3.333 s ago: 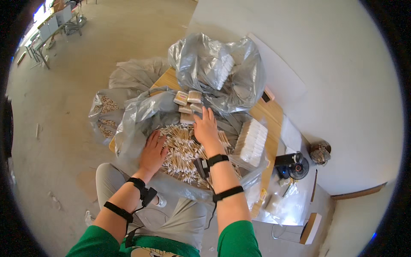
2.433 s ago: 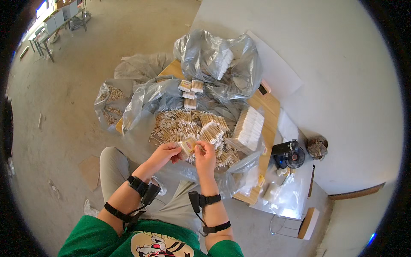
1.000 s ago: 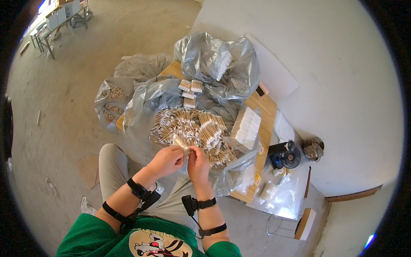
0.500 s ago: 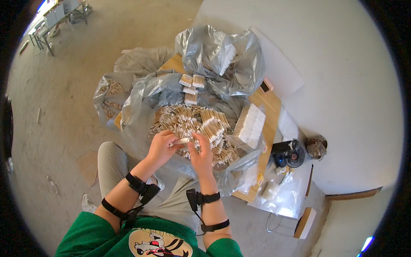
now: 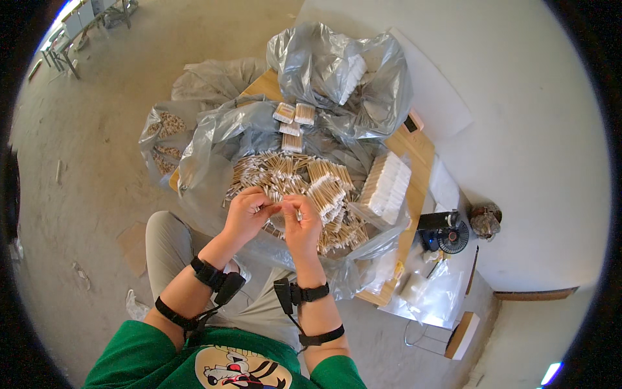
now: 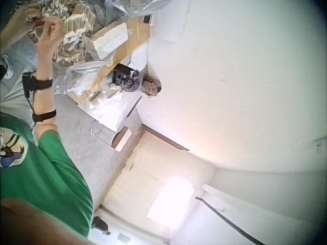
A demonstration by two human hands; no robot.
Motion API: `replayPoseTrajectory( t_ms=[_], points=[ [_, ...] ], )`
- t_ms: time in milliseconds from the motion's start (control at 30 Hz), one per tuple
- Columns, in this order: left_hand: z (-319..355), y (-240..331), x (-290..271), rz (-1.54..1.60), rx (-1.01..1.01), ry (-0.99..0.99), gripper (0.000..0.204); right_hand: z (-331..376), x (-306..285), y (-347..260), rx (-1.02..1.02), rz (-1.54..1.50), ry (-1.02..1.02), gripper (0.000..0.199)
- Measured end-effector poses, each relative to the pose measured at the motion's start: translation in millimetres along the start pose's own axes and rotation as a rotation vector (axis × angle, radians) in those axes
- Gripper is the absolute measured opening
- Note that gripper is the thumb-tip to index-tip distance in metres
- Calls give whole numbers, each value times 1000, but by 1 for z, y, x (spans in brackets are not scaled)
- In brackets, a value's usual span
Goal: Manually sorting and packaging small components into plastic bags in a factory or warehouse setting.
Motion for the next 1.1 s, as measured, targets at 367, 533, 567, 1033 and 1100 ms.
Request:
replayPoseTrajectory(
  t_ms=[367,533,567,1033,1100],
  points=[
    [9,-28,5,-113,-53,114,13,40,7,74,644,-393,110,32],
    [15,-68,18,205,-596,-83,26,30,-5,67,418,-94,88,25],
    [17,-70,22,214,-598,-84,26,29,-2,68,418,-85,88,25],
    [-20,-65,-37,-84,-202,227,30,-37,-39,26,-21,447,292,21],
    [-19,-55,-36,-60,-196,227,30,-35,-30,-5,-474,819,365,26]
  ],
)
Point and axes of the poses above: each hand's wrist, its own z-axis away from the middle knuckle, its own x-axis out of the palm, y = z × x, the point moved 8 cm from there along -z, towards the middle knuckle, and after that the axes turned 3 degrees about y, right-handed, at the moved point
